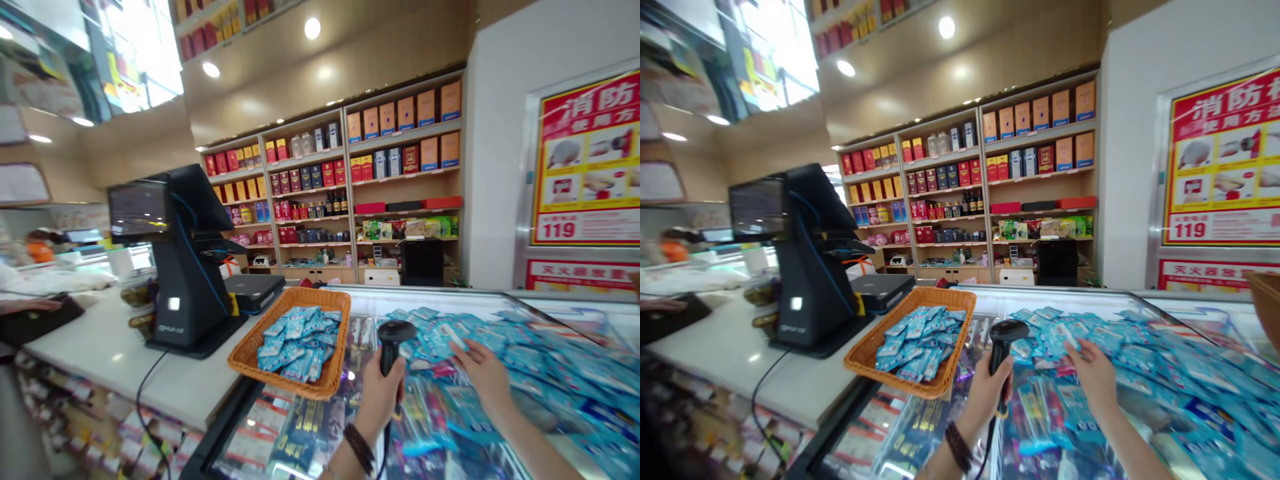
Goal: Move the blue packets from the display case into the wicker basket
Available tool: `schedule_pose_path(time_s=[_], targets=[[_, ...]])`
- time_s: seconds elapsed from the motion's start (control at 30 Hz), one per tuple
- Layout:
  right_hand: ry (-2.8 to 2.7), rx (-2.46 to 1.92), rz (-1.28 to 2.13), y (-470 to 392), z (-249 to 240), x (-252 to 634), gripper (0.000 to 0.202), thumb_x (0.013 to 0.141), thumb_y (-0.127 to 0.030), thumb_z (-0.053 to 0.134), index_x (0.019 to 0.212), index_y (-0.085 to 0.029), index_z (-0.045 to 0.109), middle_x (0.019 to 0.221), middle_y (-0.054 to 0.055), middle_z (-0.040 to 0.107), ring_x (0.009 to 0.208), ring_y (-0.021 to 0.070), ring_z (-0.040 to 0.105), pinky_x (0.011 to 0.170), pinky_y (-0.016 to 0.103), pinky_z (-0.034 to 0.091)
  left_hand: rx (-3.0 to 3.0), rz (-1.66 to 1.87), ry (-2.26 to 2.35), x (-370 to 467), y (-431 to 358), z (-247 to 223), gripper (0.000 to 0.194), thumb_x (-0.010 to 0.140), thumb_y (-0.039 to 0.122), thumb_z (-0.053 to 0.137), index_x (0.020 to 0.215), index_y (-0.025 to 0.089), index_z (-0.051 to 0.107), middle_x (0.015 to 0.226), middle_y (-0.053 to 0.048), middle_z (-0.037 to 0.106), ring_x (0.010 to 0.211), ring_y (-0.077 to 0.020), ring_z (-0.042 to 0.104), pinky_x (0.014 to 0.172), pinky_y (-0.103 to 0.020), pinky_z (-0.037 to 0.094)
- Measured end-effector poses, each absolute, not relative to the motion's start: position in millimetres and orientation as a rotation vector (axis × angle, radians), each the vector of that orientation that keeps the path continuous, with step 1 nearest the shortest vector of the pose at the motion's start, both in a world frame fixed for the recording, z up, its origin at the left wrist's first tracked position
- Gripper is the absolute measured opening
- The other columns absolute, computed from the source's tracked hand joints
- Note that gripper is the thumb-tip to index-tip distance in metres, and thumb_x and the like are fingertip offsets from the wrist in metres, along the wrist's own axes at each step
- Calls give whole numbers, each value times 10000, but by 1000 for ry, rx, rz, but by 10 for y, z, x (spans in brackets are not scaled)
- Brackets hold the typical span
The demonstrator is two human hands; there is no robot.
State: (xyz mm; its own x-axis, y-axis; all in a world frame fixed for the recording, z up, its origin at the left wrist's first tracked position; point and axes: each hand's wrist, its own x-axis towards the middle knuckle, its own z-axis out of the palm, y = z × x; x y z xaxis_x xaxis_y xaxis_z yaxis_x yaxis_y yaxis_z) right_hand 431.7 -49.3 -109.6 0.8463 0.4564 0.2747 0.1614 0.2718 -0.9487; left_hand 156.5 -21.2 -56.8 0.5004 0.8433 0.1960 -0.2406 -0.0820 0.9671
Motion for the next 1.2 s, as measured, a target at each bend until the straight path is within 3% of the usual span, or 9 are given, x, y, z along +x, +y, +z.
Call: schedule_pose_path(time_s=[0.1, 0.2, 0.4, 0.6, 0.73, 0.87, 1.07, 1.2], targets=[[-467, -1240, 336, -177, -1002, 4207, 661, 515, -662, 1003, 1035, -354, 736, 899, 98, 882, 807, 448, 942, 773, 565, 842, 1356, 1090, 615, 1298, -38, -363, 789, 787, 967, 1023, 901, 296, 624, 590, 74, 568, 460, -124, 474, 483, -285, 347], [-541, -1176, 426, 180, -803, 3930, 644, 537, -619, 995, 1057, -361, 716, 929, 90, 868, 877, 446, 958, 855, 571, 858, 1350, 1219, 672, 918, 130, -166, 794, 791, 972, 1018, 890, 292, 621, 583, 83, 556, 460, -115, 464, 484, -273, 351], [-827, -1145, 644, 875, -345, 3040, 549, 598, -589, 1020, 974, -362, 691, 781, 60, 824, 733, 416, 918, 733, 581, 837, 1299, 1383, 847, 53, 348, 73, 799, 761, 936, 1071, 856, 285, 618, 594, 81, 570, 454, -116, 480, 472, -256, 346], [-1068, -1071, 754, 1421, -113, 1982, 451, 645, -451, 1009, 844, -389, 609, 687, 19, 766, 744, 414, 916, 794, 630, 846, 1234, 1527, 995, -610, 410, 44, 788, 741, 883, 1103, 802, 287, 590, 558, 79, 558, 446, -111, 478, 453, -231, 354], [-1194, -1065, 763, 1505, -141, 1565, 379, 682, -393, 992, 1005, -347, 799, 905, 81, 911, 1018, 433, 972, 927, 612, 835, 1184, 1609, 1049, -839, 360, -34, 818, 740, 929, 1081, 816, 291, 575, 574, 95, 553, 434, -105, 483, 435, -227, 359], [-1278, -1119, 599, 1376, -271, 1703, 447, 762, -436, 937, 1195, -330, 911, 1153, 138, 976, 1167, 442, 970, 1062, 625, 803, 1198, 1610, 1068, -904, 282, -90, 893, 650, 1045, 1038, 811, 285, 598, 560, 89, 558, 435, -109, 493, 430, -232, 370], [-1105, -1197, 486, 911, -471, 2717, 328, 753, -552, 912, 977, -322, 843, 1173, 151, 980, 1053, 423, 957, 1100, 636, 773, 1273, 1543, 956, -563, 178, -84, 887, 687, 1062, 1020, 798, 284, 609, 546, 82, 555, 437, -114, 500, 457, -246, 384], [-1037, -1306, 367, 385, -536, 3556, 516, 725, -741, 986, 943, -303, 824, 1161, 194, 951, 1077, 462, 924, 1106, 709, 758, 1323, 1441, 823, -92, 87, -43, 863, 724, 1040, 1020, 791, 273, 631, 570, 70, 575, 453, -111, 496, 475, -252, 388]])
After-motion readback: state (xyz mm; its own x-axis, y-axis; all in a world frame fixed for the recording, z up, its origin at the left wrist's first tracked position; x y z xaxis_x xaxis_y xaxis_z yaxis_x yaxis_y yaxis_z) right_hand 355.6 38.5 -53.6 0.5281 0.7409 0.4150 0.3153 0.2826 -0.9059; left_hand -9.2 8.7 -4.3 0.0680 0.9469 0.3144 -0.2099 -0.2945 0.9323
